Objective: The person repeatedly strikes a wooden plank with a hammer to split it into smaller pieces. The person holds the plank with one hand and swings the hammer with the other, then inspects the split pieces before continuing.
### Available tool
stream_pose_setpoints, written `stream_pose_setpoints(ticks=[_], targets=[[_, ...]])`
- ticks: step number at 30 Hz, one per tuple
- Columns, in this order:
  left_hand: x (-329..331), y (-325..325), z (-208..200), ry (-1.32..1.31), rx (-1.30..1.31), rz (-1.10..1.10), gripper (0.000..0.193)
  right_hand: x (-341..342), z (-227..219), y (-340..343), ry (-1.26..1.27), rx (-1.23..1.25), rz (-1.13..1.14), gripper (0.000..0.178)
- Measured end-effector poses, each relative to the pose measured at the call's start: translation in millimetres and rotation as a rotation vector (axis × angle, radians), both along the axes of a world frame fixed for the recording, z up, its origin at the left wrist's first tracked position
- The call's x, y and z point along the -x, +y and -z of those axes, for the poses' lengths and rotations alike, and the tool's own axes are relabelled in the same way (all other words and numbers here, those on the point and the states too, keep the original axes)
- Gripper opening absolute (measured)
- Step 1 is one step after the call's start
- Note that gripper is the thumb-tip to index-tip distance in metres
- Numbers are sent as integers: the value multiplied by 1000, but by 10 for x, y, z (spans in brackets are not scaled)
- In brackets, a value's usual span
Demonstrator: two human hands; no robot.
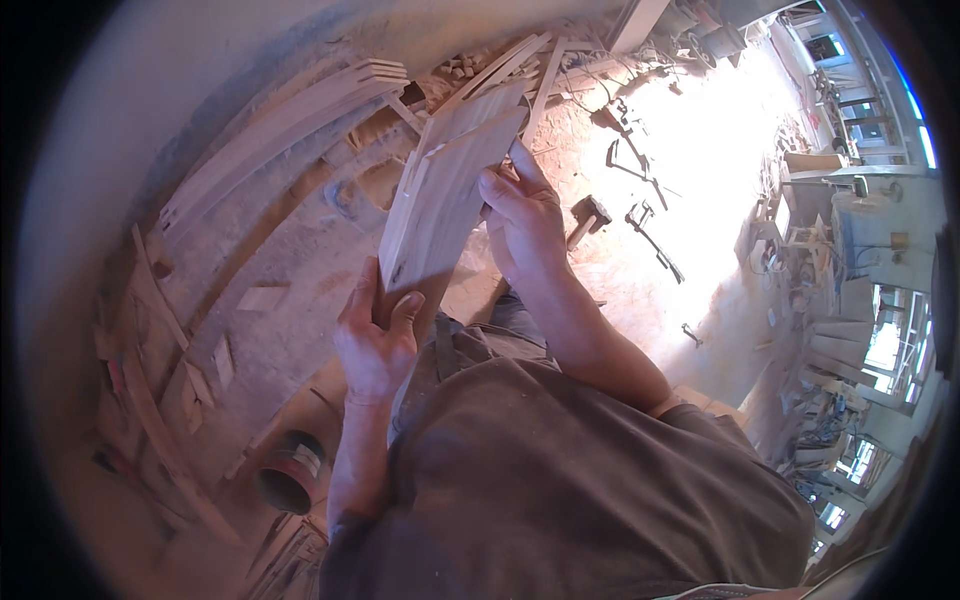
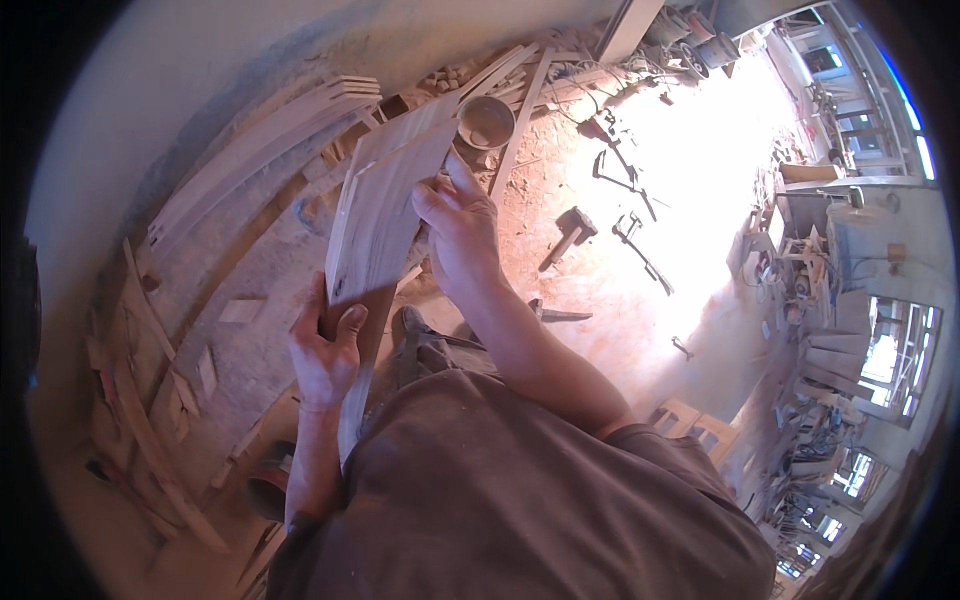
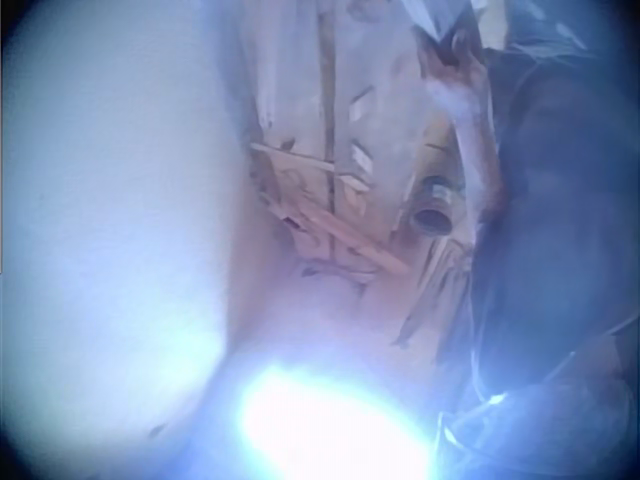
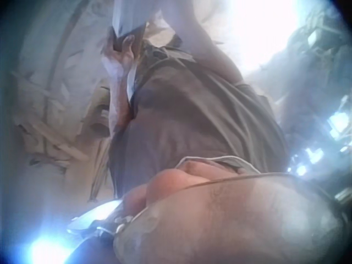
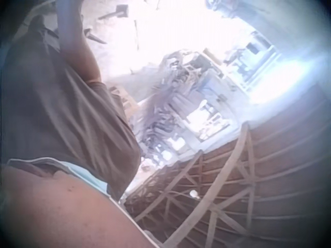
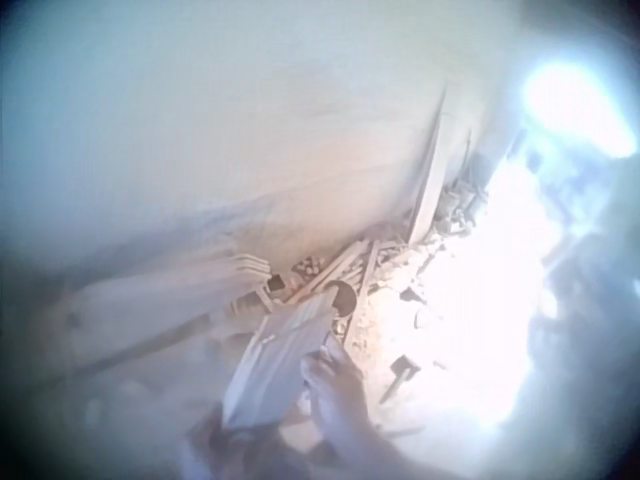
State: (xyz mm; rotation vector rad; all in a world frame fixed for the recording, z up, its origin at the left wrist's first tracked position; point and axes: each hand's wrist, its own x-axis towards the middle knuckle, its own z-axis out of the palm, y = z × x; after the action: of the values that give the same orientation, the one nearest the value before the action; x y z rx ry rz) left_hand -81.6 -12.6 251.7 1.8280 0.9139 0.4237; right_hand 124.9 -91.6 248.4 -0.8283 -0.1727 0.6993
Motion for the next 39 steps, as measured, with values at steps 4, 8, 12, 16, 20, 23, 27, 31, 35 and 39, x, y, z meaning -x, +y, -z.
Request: stream_pose_setpoints(ticks=[4,8,12,16,20,23,27,31,35,39], targets=[[-4,14,-9,9,-18,2,65,19,-62,23,7,37,15,58],[-4,28,-23,16,-36,8,65,-3,-71,23,39,43,2,66],[-16,52,-15,16,19,16,66,-9,-31,17,14,67,28,58],[-15,71,-1,18,88,20,67,5,-69,4,14,108,54,63],[-25,70,56,-40,33,1,65,18,-76,-2,22,138,78,71],[-30,77,47,-35,48,11,66,-5,21,-35,-3,135,88,64],[-29,108,11,-11,93,26,67,28,29,-39,0,171,125,62],[-8,148,80,18,84,43,68,56,86,-52,-2,188,145,64],[8,224,109,78,39,74,67,70,402,-151,-34,196,164,53],[86,341,309,122,5,92,66,68,1416,-360,159,597,10,47]])
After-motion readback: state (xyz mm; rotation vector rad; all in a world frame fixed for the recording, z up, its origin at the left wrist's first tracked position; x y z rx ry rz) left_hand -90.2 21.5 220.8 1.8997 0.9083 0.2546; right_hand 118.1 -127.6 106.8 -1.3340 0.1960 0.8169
